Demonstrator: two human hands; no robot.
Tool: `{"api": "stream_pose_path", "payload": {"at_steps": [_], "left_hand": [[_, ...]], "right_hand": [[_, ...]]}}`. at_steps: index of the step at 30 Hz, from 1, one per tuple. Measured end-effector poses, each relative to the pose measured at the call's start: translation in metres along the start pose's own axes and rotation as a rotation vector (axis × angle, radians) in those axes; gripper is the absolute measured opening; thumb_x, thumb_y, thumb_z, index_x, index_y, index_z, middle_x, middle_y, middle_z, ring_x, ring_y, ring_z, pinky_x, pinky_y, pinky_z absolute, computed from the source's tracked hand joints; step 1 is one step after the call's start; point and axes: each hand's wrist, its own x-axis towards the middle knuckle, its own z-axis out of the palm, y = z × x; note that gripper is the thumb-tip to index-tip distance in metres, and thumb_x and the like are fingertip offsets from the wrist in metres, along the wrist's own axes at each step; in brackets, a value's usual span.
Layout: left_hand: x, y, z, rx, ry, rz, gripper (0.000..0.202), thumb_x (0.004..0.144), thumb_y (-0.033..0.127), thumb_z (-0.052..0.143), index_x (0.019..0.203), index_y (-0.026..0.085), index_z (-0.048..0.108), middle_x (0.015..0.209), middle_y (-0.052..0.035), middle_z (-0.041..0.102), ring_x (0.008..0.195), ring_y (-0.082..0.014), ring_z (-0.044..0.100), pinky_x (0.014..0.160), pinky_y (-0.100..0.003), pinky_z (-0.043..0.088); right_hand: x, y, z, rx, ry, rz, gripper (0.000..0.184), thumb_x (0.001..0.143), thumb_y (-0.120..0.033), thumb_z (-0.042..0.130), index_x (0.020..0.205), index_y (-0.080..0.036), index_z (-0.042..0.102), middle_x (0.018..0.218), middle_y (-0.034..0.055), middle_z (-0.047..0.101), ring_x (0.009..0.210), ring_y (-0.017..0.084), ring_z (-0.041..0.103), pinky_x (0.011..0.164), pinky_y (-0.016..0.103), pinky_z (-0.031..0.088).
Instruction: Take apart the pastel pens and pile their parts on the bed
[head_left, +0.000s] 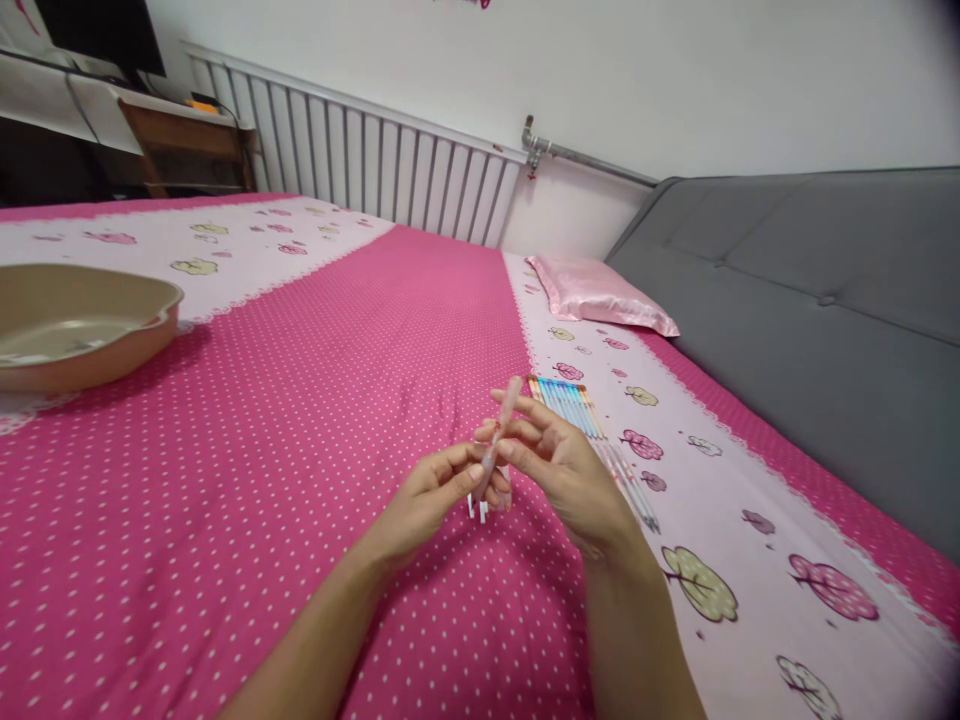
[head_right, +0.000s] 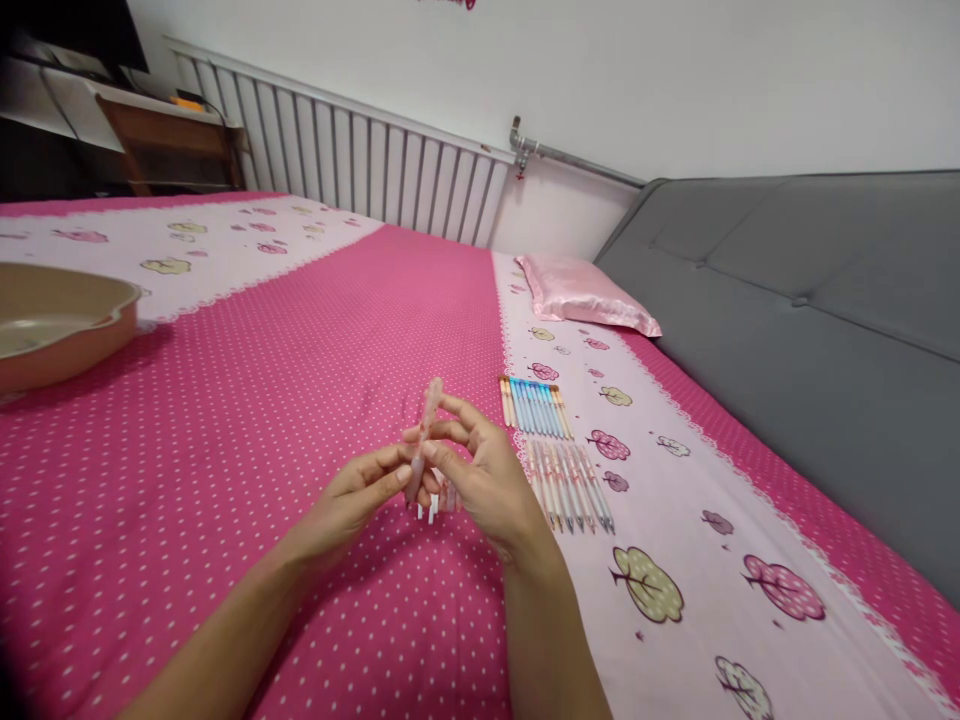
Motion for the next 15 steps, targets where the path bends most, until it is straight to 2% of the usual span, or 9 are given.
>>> {"api": "stream_pose_path", "payload": {"at_steps": [3,7,10,12,15], "left_hand": [[0.0,-0.0007,0.0005,-0.001,0.018,-0.003,0.022,0.086,0.032,0.055,0.098,0.016,0.063,0.088,-0.0065,0.066,0.077,-0.0142,0.061,0.076,-0.03,0.047],[0.0003,-0.0049,-0.0002,0.015,0.05,0.009,0.021,0.082,0.031,0.06,0.098,0.016,0.061,0.084,-0.0049,0.065,0.074,-0.0135,0.061,0.07,-0.028,0.048],[0.0008,-0.0074,-0.0007,-0.004,0.062,0.015,0.021,0.079,0.03,0.064,0.094,0.016,0.058,0.079,-0.0034,0.065,0.069,-0.0126,0.061,0.067,-0.028,0.048],[0.0011,-0.0067,-0.0003,-0.018,0.072,0.024,0.019,0.078,0.029,0.065,0.09,0.015,0.058,0.076,-0.0026,0.064,0.066,-0.0119,0.06,0.064,-0.026,0.047],[0.0012,-0.003,0.0009,-0.028,0.073,0.054,0.016,0.08,0.03,0.063,0.083,0.015,0.06,0.074,-0.0023,0.063,0.067,-0.0108,0.058,0.064,-0.024,0.045]], "right_hand": [[0.0015,0.0007,0.0012,-0.063,0.073,-0.004,0.049,0.076,-0.03,0.066,0.122,-0.023,0.052,0.094,0.0044,0.065,0.083,0.018,0.063,0.077,0.036,0.051],[0.0043,0.003,0.0035,-0.213,0.18,-0.071,0.048,0.069,-0.028,0.072,0.115,-0.022,0.057,0.08,-0.0007,0.061,0.084,0.017,0.061,0.087,0.038,0.045],[0.0059,0.0047,0.0067,-0.321,0.244,-0.083,0.046,0.067,-0.028,0.073,0.11,-0.022,0.059,0.076,-0.0017,0.06,0.082,0.017,0.061,0.088,0.038,0.043],[0.0061,0.0052,0.0086,-0.34,0.261,-0.08,0.046,0.067,-0.029,0.074,0.109,-0.023,0.058,0.08,-0.0002,0.061,0.087,0.019,0.061,0.089,0.039,0.043],[0.0045,0.0042,0.0091,-0.254,0.198,-0.105,0.054,0.065,-0.029,0.076,0.114,-0.024,0.056,0.102,0.0046,0.062,0.107,0.021,0.056,0.096,0.039,0.04]]}}
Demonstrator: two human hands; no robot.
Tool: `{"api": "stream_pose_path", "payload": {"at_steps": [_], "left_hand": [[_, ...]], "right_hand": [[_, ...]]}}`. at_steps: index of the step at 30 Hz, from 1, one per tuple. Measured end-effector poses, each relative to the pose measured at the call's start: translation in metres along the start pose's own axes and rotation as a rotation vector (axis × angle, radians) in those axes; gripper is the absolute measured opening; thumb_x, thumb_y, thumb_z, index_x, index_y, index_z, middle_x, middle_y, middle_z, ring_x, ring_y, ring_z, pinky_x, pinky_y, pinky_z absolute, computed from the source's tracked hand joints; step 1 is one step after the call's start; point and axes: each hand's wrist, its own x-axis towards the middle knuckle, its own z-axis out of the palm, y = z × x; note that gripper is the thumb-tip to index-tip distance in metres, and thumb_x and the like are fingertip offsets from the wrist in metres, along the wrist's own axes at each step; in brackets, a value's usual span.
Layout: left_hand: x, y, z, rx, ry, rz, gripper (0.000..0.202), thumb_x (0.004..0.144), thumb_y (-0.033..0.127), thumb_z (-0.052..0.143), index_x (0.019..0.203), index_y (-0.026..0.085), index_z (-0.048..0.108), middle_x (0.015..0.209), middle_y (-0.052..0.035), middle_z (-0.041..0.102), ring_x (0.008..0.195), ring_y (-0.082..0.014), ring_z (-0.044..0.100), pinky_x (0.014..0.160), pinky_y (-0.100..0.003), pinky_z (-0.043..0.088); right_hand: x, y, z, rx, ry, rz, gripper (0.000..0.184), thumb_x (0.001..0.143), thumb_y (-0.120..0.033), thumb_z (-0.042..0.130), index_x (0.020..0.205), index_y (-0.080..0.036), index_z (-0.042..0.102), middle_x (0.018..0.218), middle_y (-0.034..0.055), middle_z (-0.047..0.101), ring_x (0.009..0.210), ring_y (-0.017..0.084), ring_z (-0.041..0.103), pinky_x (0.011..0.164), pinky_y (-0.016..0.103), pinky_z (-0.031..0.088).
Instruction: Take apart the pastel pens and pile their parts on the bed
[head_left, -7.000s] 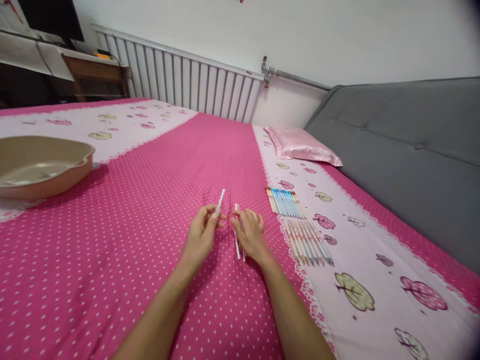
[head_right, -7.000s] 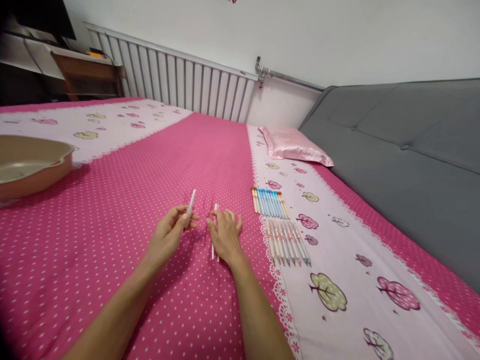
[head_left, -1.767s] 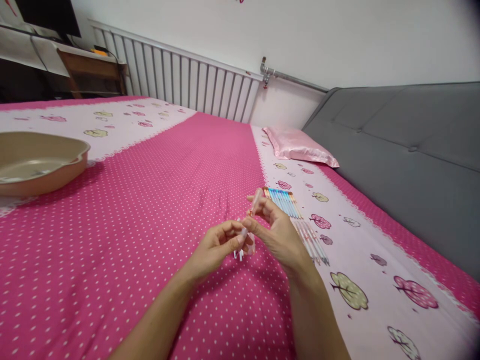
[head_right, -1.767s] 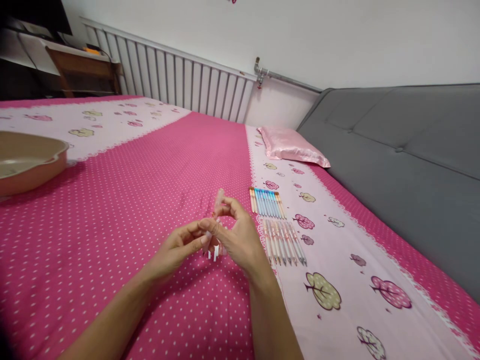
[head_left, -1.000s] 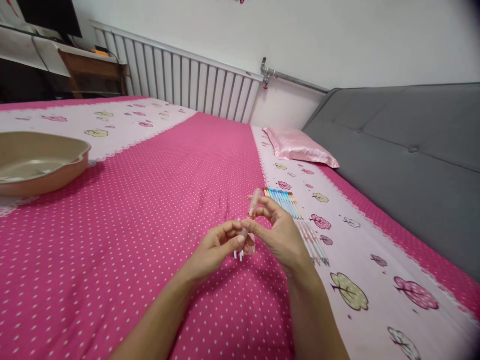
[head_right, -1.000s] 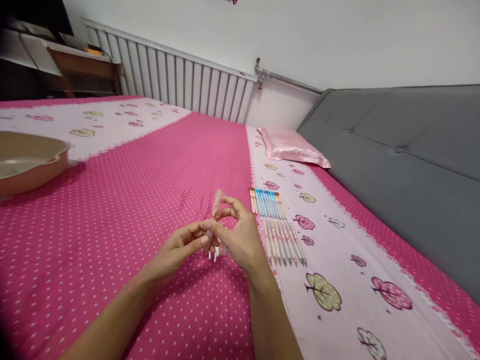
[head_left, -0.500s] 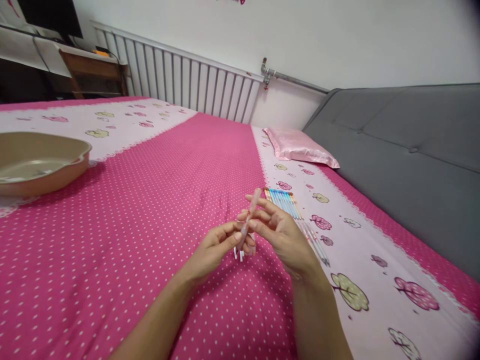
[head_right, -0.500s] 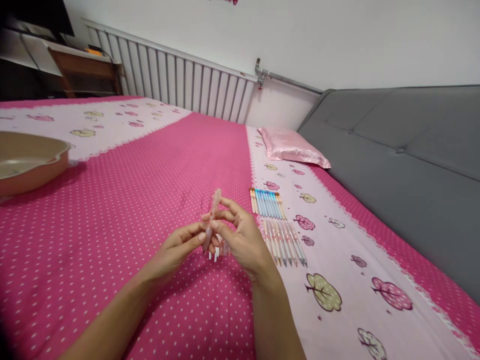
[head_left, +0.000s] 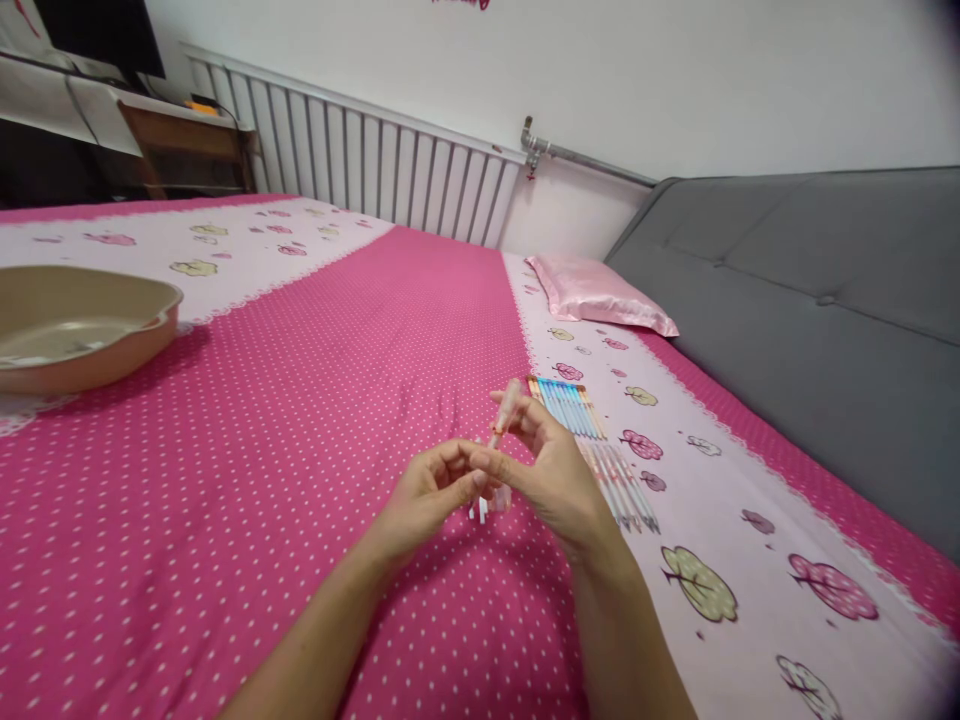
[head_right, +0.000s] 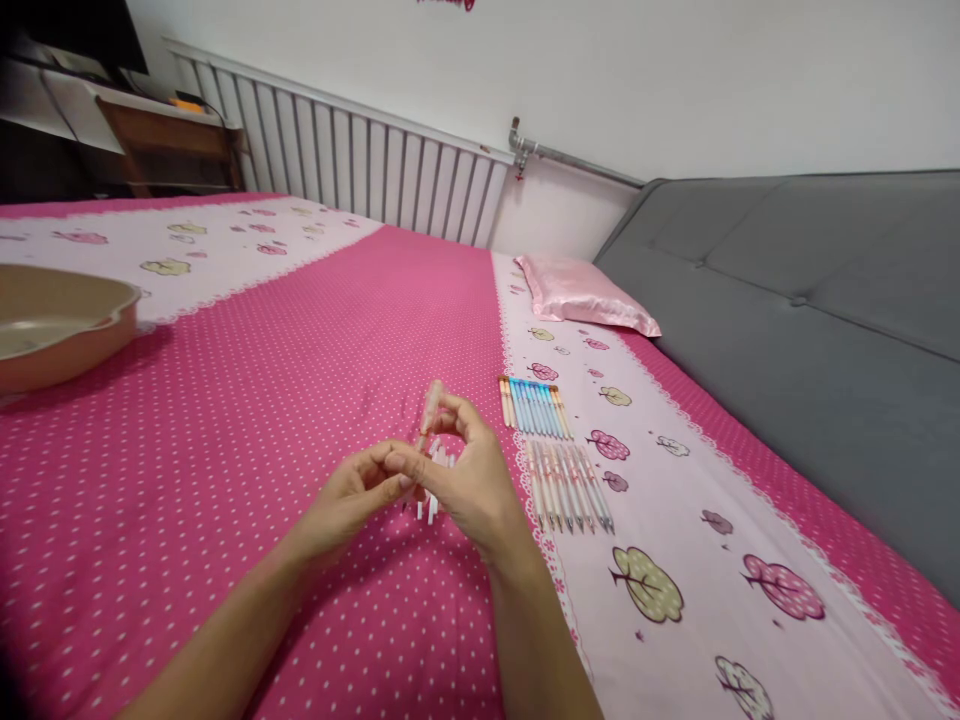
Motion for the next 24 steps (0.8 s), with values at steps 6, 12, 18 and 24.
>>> {"api": "stream_pose_path", "payload": {"at_steps": [6,12,18,24], "left_hand": [[-0.0012,0.003,-0.0003,-0.021,-0.039,-0.033,0.02,0.087,0.033,0.053,0.088,0.016,0.064,0.077,-0.004,0.064,0.072,-0.0133,0.059,0.07,-0.028,0.045],[-0.0021,0.0023,-0.0012,-0.034,-0.034,-0.046,0.02,0.086,0.032,0.054,0.09,0.016,0.066,0.078,-0.0041,0.065,0.075,-0.0144,0.06,0.075,-0.029,0.045],[0.0001,-0.0006,-0.0011,-0.01,0.014,-0.017,0.017,0.082,0.031,0.06,0.089,0.016,0.064,0.081,-0.005,0.067,0.076,-0.0149,0.062,0.073,-0.029,0.048],[0.002,-0.0036,-0.0008,0.009,0.129,-0.014,0.016,0.075,0.029,0.069,0.081,0.015,0.064,0.079,-0.0036,0.068,0.074,-0.0131,0.062,0.073,-0.028,0.049]], "right_hand": [[-0.0046,-0.0052,-0.0045,0.282,-0.221,0.109,0.064,0.078,-0.032,0.065,0.136,-0.03,0.036,0.123,0.0084,0.057,0.096,0.019,0.061,0.07,0.032,0.054],[-0.0039,-0.0045,-0.0028,0.323,-0.214,0.142,0.054,0.078,-0.029,0.064,0.129,-0.025,0.046,0.101,0.0064,0.067,0.058,0.011,0.058,0.053,0.028,0.052],[-0.0019,-0.0035,-0.0018,0.201,-0.091,0.103,0.046,0.071,-0.024,0.069,0.115,-0.021,0.056,0.086,0.0019,0.067,0.068,0.014,0.063,0.06,0.029,0.053],[0.0004,-0.0007,0.0009,0.084,-0.033,0.039,0.037,0.071,-0.021,0.067,0.107,-0.02,0.06,0.08,0.0008,0.066,0.081,0.017,0.065,0.077,0.035,0.052]]}}
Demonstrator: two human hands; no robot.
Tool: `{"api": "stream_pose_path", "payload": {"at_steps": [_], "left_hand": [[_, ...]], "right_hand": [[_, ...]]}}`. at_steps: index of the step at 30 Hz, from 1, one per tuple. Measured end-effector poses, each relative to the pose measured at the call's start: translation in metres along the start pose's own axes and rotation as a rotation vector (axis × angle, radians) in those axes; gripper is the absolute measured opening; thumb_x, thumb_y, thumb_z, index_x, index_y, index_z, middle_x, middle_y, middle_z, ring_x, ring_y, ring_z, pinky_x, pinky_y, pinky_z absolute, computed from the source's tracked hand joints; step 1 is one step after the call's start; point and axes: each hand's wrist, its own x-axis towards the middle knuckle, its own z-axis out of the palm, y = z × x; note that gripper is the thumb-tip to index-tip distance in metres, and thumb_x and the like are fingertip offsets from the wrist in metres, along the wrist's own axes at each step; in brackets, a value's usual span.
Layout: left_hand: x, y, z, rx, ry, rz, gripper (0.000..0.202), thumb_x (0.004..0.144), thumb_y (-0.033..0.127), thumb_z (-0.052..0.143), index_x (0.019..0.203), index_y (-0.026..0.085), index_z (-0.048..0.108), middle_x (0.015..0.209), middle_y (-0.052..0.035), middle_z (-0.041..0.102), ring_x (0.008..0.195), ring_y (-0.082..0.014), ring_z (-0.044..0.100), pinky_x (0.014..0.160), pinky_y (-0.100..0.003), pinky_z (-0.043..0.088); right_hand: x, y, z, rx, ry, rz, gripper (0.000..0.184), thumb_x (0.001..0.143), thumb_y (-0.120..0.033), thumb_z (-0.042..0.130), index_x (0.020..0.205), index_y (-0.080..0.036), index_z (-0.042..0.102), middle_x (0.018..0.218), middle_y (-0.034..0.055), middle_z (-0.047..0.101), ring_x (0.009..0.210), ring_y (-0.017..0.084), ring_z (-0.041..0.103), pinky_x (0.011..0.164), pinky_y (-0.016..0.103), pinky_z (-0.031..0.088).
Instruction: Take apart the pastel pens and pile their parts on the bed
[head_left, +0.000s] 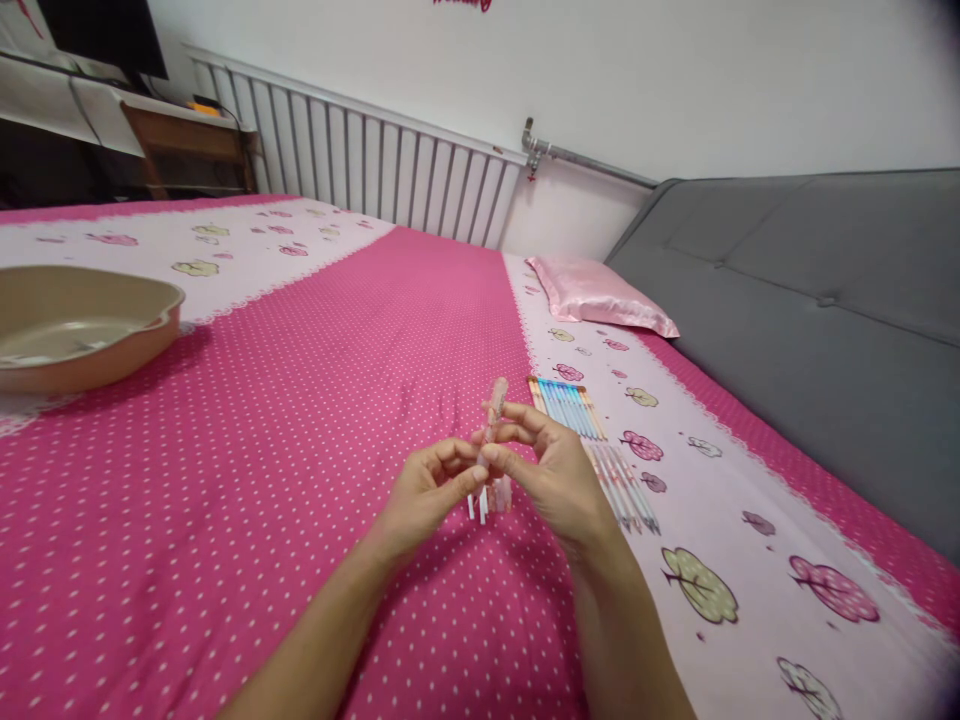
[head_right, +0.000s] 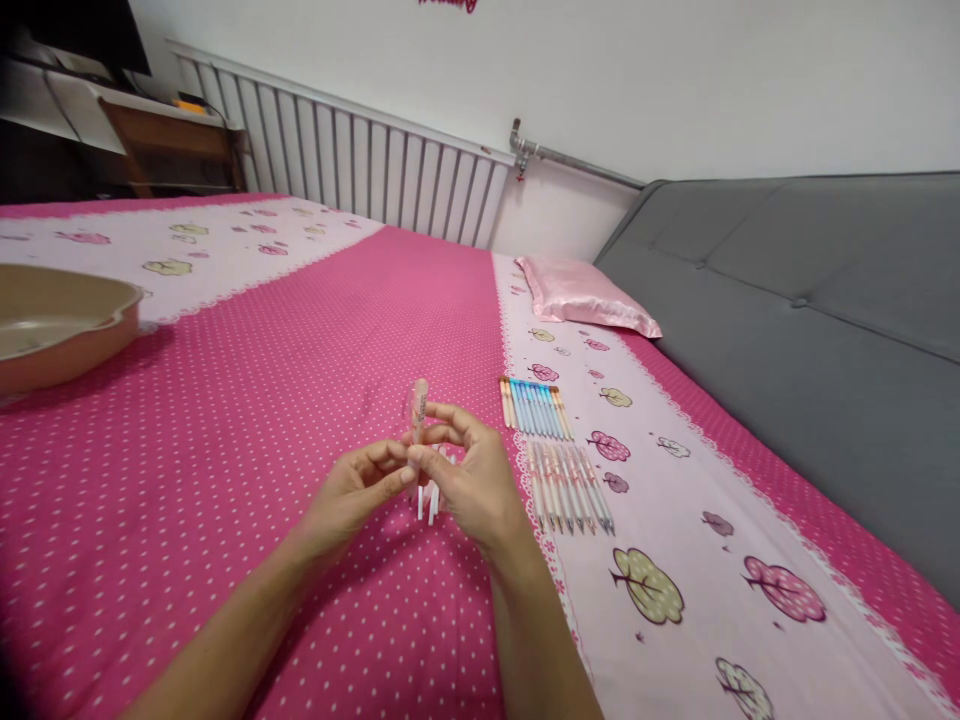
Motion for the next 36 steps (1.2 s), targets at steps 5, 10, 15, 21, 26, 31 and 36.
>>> {"api": "stream_pose_path", "payload": {"at_steps": [5,10,15,21,26,31,36], "left_hand": [[0.001,-0.001,-0.001,0.065,0.088,0.01,0.017,0.069,0.027,0.074,0.075,0.015,0.065,0.075,-0.003,0.067,0.07,-0.0128,0.061,0.069,-0.027,0.048],[0.0,0.002,0.0,0.131,0.149,0.011,0.017,0.064,0.027,0.076,0.068,0.015,0.064,0.07,-0.0027,0.066,0.067,-0.0138,0.061,0.068,-0.029,0.048],[0.0,0.004,0.0,0.21,0.206,0.049,0.019,0.061,0.026,0.078,0.063,0.015,0.062,0.067,-0.0025,0.066,0.067,-0.0145,0.06,0.068,-0.029,0.048],[0.001,0.004,0.001,0.247,0.233,0.058,0.021,0.06,0.026,0.079,0.062,0.015,0.061,0.065,-0.0027,0.065,0.066,-0.0145,0.06,0.067,-0.029,0.048],[0.002,0.004,0.001,0.114,0.225,-0.007,0.024,0.062,0.031,0.078,0.073,0.015,0.064,0.071,-0.0028,0.067,0.067,-0.0133,0.062,0.066,-0.027,0.049],[0.005,0.003,-0.001,-0.05,0.368,0.004,0.035,0.058,0.032,0.08,0.082,0.015,0.061,0.07,-0.0001,0.065,0.064,-0.0109,0.061,0.065,-0.023,0.048],[0.007,0.003,-0.003,-0.092,0.455,0.045,0.037,0.055,0.03,0.081,0.079,0.014,0.057,0.067,0.0025,0.06,0.061,-0.0095,0.058,0.062,-0.023,0.047]], "right_hand": [[0.001,0.002,0.001,-0.026,-0.002,-0.012,0.035,0.07,-0.021,0.067,0.105,-0.021,0.061,0.082,0.0022,0.068,0.085,0.019,0.066,0.083,0.039,0.05],[0.001,0.003,0.002,-0.065,-0.01,-0.026,0.034,0.07,-0.022,0.066,0.104,-0.02,0.062,0.081,0.0018,0.066,0.085,0.019,0.065,0.083,0.039,0.049],[0.001,0.004,0.003,-0.078,-0.007,0.0,0.035,0.07,-0.022,0.066,0.104,-0.02,0.061,0.081,0.0011,0.064,0.083,0.018,0.065,0.08,0.037,0.05],[0.0,0.003,0.005,-0.079,-0.004,0.006,0.034,0.07,-0.022,0.066,0.103,-0.02,0.061,0.08,0.0014,0.065,0.083,0.018,0.065,0.079,0.037,0.051],[0.001,0.003,0.006,-0.076,0.001,0.003,0.043,0.072,-0.025,0.067,0.113,-0.022,0.056,0.099,0.0057,0.066,0.098,0.02,0.062,0.086,0.039,0.049],[0.0,0.007,0.003,-0.189,-0.046,0.042,0.046,0.068,-0.026,0.071,0.111,-0.018,0.056,0.107,0.0095,0.064,0.095,0.02,0.063,0.085,0.037,0.05],[0.0,0.015,0.015,-0.345,-0.039,0.098,0.029,0.068,-0.026,0.071,0.093,-0.016,0.061,0.079,0.0054,0.067,0.07,0.017,0.065,0.064,0.032,0.054]]}}
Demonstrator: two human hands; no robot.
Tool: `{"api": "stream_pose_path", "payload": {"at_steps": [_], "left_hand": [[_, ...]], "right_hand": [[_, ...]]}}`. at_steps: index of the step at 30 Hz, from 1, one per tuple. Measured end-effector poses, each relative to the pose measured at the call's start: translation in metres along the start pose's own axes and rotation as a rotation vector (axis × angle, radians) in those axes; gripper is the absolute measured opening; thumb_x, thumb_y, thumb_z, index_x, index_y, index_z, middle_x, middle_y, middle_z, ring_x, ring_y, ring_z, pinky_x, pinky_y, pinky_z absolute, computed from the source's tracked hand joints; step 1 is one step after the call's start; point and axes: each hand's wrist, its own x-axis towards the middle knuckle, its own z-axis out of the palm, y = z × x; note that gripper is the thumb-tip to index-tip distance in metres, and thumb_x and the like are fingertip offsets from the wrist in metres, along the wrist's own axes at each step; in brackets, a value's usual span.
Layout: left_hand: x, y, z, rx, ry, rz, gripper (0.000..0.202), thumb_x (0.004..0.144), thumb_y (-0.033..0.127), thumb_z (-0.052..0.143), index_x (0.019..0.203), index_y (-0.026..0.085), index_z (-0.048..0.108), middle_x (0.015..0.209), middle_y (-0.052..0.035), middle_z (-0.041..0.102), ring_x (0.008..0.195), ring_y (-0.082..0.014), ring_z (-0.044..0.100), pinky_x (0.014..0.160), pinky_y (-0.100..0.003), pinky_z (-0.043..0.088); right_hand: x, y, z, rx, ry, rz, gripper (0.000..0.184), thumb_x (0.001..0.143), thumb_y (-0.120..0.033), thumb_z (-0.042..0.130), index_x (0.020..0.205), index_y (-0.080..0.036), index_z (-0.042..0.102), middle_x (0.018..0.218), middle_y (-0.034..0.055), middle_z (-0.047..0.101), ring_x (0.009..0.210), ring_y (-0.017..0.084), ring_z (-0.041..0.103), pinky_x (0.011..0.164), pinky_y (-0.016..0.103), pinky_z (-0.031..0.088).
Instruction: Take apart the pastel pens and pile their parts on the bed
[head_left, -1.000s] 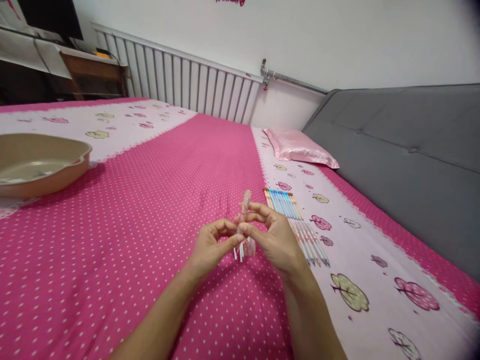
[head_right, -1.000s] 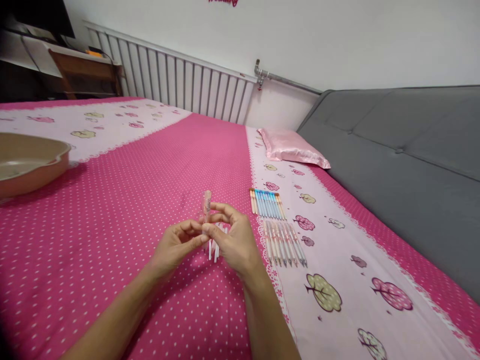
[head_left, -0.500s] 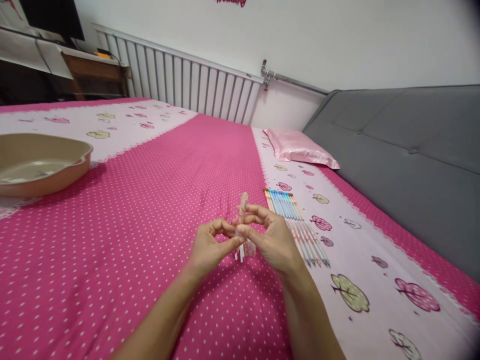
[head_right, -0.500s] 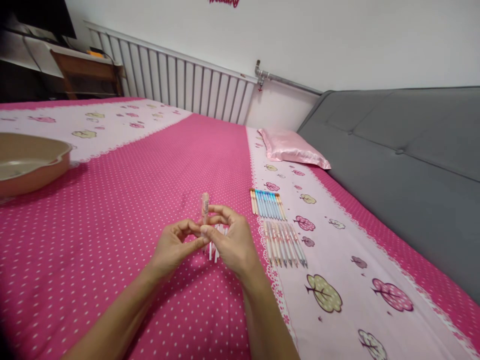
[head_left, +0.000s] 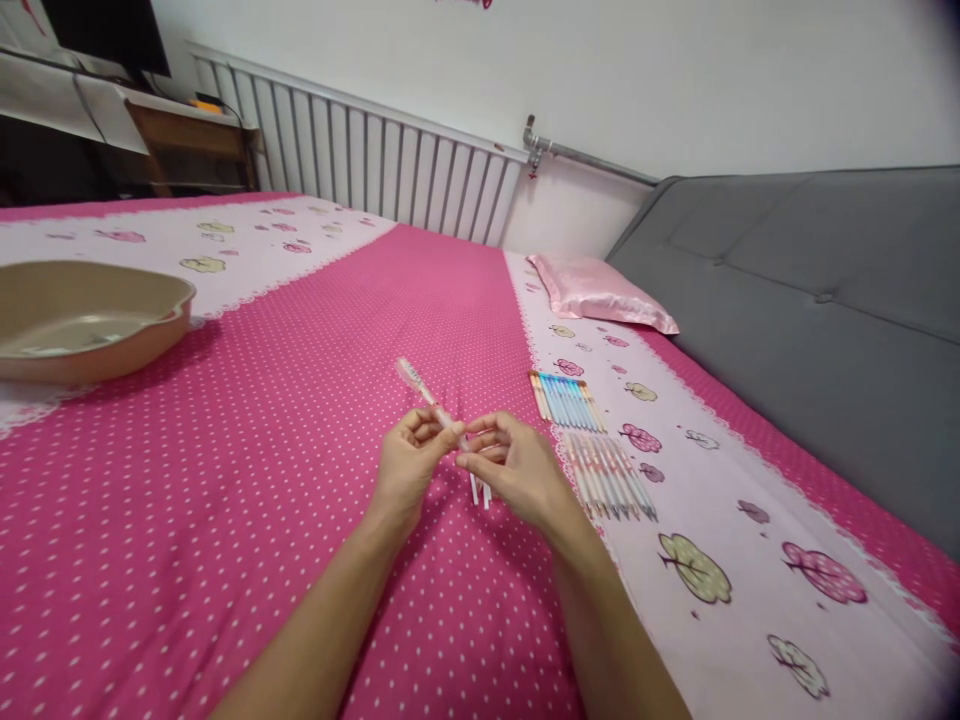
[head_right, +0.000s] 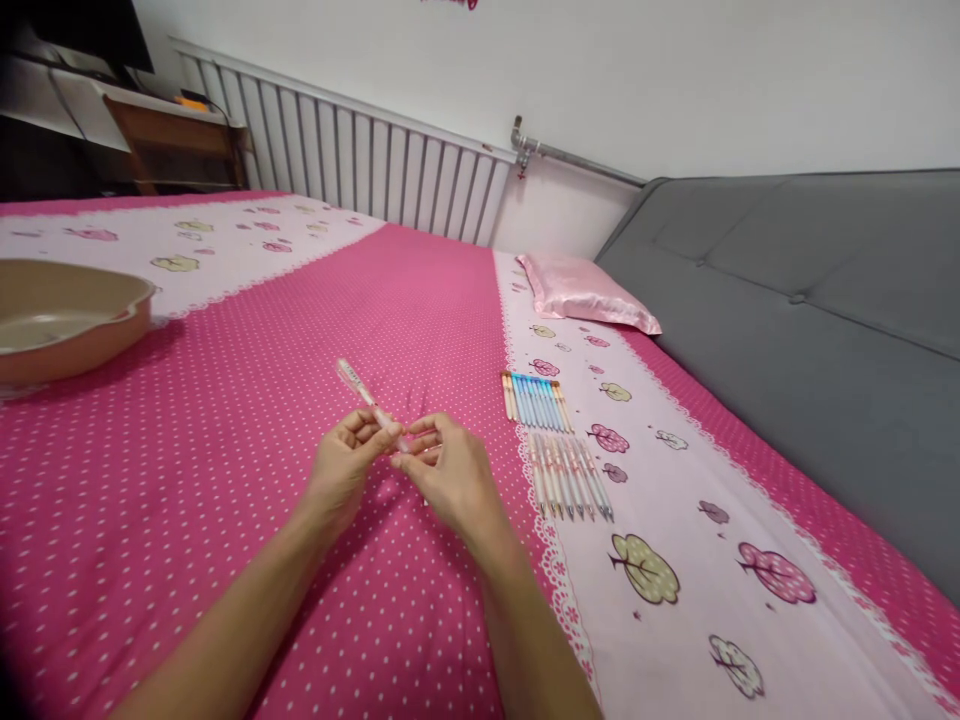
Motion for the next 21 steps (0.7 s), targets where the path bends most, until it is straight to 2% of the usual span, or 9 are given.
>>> {"api": "stream_pose_path", "payload": {"at_steps": [5,7,10,13,16,21], "left_hand": [[0.006,-0.005,-0.003,0.076,-0.013,0.065,0.037,0.056,0.033,0.079,0.079,0.015,0.056,0.069,0.0023,0.06,0.063,-0.0094,0.058,0.064,-0.024,0.048],[0.01,-0.008,-0.006,0.193,-0.009,0.127,0.036,0.06,0.036,0.076,0.081,0.014,0.057,0.073,0.0002,0.061,0.066,-0.011,0.059,0.066,-0.025,0.049],[0.01,-0.014,-0.016,0.496,0.044,0.257,0.038,0.066,0.043,0.07,0.088,0.014,0.059,0.081,-0.0042,0.063,0.07,-0.0141,0.06,0.066,-0.029,0.05],[-0.005,-0.02,-0.038,0.792,0.093,0.384,0.039,0.072,0.049,0.061,0.092,0.015,0.06,0.082,-0.0054,0.065,0.071,-0.0165,0.06,0.065,-0.031,0.051],[-0.034,-0.019,-0.065,1.022,0.097,0.441,0.037,0.076,0.049,0.054,0.091,0.016,0.061,0.082,-0.006,0.067,0.071,-0.0176,0.061,0.067,-0.033,0.051],[-0.078,0.003,-0.119,1.385,0.031,0.579,0.033,0.081,0.044,0.043,0.086,0.017,0.062,0.084,-0.0085,0.068,0.08,-0.0219,0.062,0.075,-0.035,0.049]], "right_hand": [[0.003,0.007,0.015,-0.018,0.136,-0.057,0.012,0.07,-0.024,0.068,0.078,-0.016,0.064,0.071,0.0036,0.068,0.063,0.015,0.064,0.06,0.027,0.052],[0.004,0.014,0.018,-0.007,0.198,-0.071,0.01,0.072,-0.025,0.066,0.076,-0.016,0.064,0.071,0.0035,0.069,0.062,0.014,0.064,0.061,0.027,0.051],[-0.001,0.029,0.023,0.022,0.349,-0.069,0.013,0.073,-0.025,0.063,0.081,-0.016,0.065,0.074,0.0039,0.069,0.065,0.015,0.065,0.063,0.027,0.052],[-0.016,0.043,0.024,0.065,0.483,-0.034,0.019,0.074,-0.029,0.061,0.085,-0.015,0.064,0.075,0.0044,0.069,0.067,0.016,0.065,0.063,0.026,0.051],[-0.04,0.058,0.017,-0.021,0.595,0.013,0.02,0.074,-0.032,0.058,0.085,-0.017,0.064,0.076,0.0035,0.07,0.068,0.015,0.065,0.064,0.025,0.05],[-0.075,0.081,-0.006,-0.127,0.78,0.136,0.021,0.074,-0.033,0.054,0.084,-0.018,0.065,0.077,0.006,0.071,0.07,0.019,0.065,0.067,0.028,0.048]]}}
